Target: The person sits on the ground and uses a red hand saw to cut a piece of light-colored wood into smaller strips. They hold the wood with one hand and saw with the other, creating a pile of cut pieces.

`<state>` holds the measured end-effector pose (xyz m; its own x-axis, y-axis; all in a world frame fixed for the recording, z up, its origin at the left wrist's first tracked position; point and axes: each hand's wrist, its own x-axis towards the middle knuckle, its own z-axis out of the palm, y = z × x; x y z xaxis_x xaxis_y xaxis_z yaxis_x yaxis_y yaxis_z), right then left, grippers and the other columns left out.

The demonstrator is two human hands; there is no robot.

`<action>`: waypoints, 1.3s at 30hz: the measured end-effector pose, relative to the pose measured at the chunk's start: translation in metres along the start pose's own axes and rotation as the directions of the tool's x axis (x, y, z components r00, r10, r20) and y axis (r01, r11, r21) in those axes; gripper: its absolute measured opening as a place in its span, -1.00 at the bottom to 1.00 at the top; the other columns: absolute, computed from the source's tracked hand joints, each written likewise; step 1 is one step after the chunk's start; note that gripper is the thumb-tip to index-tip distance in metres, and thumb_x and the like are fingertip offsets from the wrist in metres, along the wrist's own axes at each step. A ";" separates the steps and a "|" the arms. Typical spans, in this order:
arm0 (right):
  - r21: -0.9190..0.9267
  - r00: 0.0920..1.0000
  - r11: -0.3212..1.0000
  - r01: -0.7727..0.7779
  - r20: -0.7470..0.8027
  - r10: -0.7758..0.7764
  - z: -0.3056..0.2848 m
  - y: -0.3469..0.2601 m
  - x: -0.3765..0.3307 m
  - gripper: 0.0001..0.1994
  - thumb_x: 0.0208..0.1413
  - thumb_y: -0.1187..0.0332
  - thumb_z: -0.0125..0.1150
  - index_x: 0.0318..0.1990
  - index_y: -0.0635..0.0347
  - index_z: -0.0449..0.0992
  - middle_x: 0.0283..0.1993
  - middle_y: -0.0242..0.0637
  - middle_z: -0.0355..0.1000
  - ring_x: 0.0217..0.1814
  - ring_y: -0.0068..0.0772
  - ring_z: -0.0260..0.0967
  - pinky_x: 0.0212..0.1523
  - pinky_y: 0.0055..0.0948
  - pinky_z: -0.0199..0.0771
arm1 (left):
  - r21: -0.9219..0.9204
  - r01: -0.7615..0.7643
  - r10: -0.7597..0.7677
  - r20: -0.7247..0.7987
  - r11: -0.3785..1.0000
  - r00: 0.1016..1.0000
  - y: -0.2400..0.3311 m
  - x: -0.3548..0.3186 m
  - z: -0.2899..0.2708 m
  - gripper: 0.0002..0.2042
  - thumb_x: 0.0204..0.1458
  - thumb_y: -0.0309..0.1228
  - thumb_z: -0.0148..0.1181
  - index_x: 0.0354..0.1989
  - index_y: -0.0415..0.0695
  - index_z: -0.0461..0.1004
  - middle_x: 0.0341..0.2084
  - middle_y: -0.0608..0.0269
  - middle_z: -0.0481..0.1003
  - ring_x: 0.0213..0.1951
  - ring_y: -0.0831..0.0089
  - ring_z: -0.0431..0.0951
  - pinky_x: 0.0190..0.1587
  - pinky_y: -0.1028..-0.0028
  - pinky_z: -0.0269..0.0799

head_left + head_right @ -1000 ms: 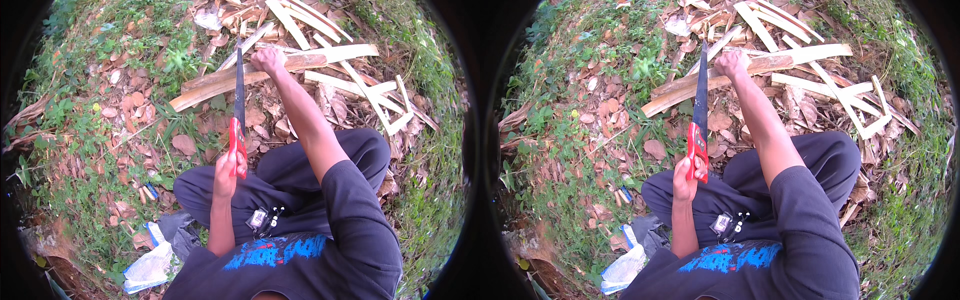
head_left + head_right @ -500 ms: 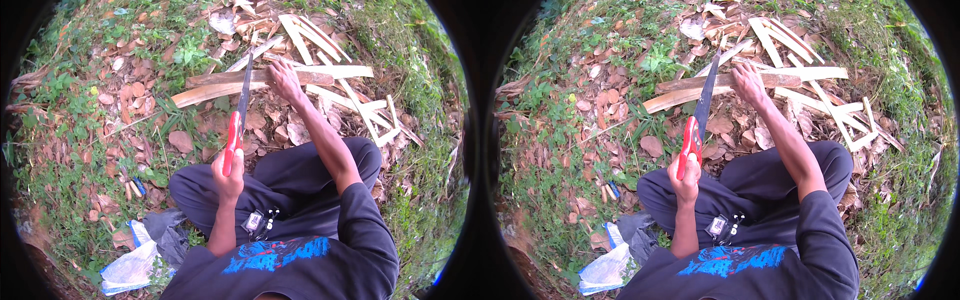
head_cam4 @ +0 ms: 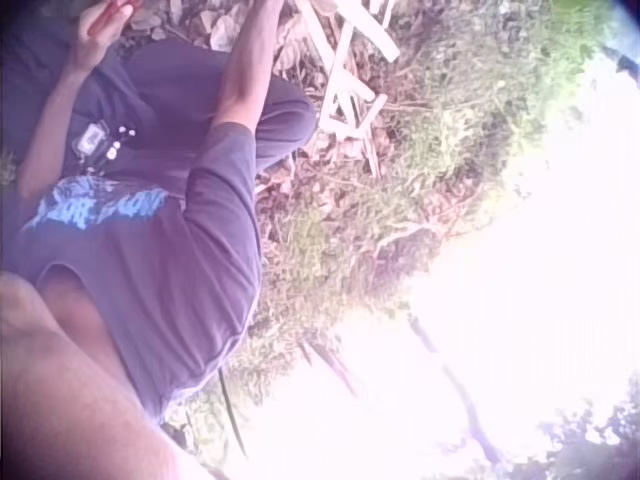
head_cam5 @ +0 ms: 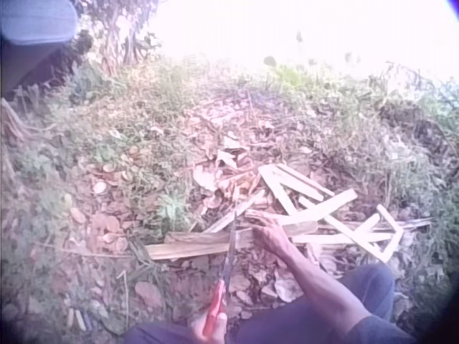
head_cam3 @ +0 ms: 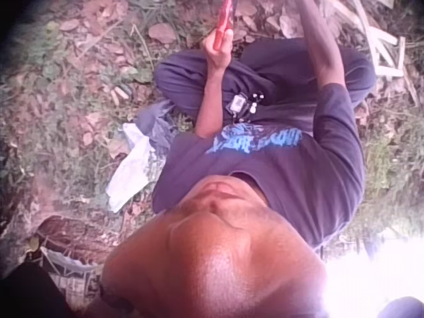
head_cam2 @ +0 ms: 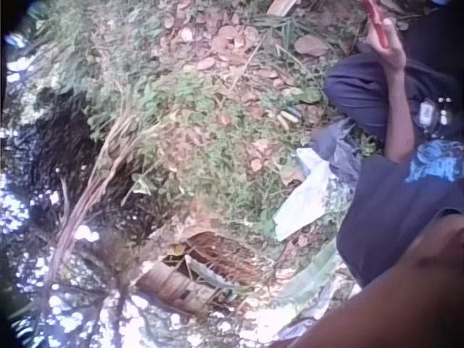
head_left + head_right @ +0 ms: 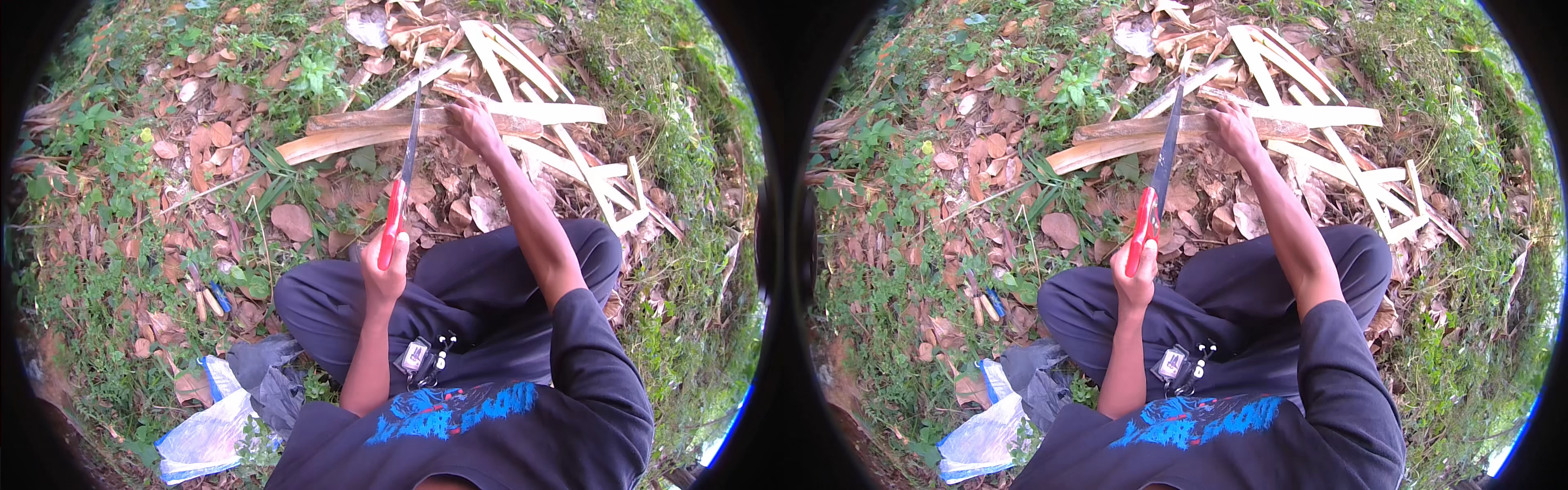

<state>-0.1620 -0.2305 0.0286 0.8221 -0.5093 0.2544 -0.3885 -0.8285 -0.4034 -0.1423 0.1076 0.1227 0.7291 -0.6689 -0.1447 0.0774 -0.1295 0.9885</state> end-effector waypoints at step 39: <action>-0.019 0.985 0.991 -0.131 0.113 0.133 0.008 0.007 0.033 -0.27 0.23 -0.30 -0.23 0.08 0.24 0.48 -0.04 -0.01 0.48 0.16 -0.13 0.37 0.30 -0.07 0.16 | 0.064 -0.183 0.192 -0.182 0.981 0.964 -0.048 0.026 0.071 -0.89 0.10 -0.50 0.03 -0.35 -0.30 0.41 -0.70 0.40 0.30 -0.70 0.71 0.21 -0.65 0.61 0.03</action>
<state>-0.1338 -0.2514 0.0270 0.8052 -0.5850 0.0973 -0.5010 -0.7588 -0.4163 -0.1749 0.0443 0.0689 0.8415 -0.5371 0.0578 -0.1011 -0.0515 0.9935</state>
